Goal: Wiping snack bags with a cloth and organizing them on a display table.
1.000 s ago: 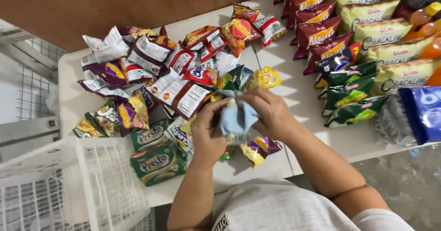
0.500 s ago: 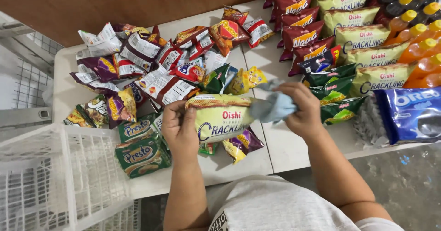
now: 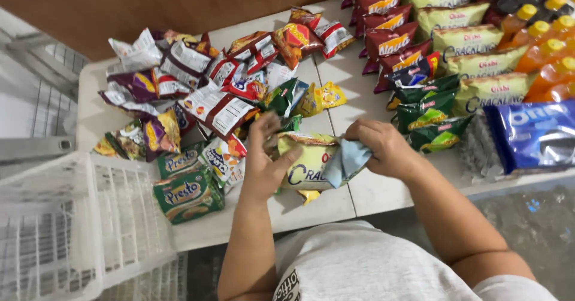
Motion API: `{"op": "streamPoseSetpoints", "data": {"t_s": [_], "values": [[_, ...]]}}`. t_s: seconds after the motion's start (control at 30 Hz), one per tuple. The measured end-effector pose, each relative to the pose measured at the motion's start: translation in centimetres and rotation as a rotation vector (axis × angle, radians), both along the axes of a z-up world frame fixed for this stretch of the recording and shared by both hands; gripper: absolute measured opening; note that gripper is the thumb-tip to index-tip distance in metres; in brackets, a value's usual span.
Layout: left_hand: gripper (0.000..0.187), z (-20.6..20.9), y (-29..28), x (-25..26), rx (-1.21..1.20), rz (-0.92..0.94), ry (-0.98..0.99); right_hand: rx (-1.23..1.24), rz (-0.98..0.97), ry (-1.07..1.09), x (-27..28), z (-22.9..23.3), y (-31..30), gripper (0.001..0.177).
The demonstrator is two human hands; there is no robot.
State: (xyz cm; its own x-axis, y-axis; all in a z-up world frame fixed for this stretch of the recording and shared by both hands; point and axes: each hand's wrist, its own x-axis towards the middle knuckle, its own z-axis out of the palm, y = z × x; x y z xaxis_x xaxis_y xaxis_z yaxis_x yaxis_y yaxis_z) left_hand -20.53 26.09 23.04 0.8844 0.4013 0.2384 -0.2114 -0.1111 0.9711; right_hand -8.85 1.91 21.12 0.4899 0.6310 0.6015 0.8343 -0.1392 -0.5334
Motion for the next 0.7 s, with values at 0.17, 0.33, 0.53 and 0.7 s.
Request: {"op": "streamPoseSetpoints", "data": {"t_s": [0.17, 0.33, 0.53, 0.7], "values": [[0.014, -0.6, 1.1, -0.2, -0.079, -0.291, -0.015, -0.001, -0.094, 0.096, 0.3, -0.4, -0.6, 0.041], [0.028, -1.5, 1.5, -1.5, -0.251, 0.010, 0.113, 0.214, -0.327, 0.005, -4.5, -2.0, 5.3, 0.048], [0.027, -3.8, 3.0, -2.4, -0.289, 0.108, 0.128, 0.077, -0.326, -0.397, -7.0, -2.9, 11.2, 0.061], [0.028, -3.7, 3.5, -2.7, -0.275, 0.186, 0.114, 0.312, -0.466, 0.014, -7.2, -0.6, 11.0, 0.045]]}}
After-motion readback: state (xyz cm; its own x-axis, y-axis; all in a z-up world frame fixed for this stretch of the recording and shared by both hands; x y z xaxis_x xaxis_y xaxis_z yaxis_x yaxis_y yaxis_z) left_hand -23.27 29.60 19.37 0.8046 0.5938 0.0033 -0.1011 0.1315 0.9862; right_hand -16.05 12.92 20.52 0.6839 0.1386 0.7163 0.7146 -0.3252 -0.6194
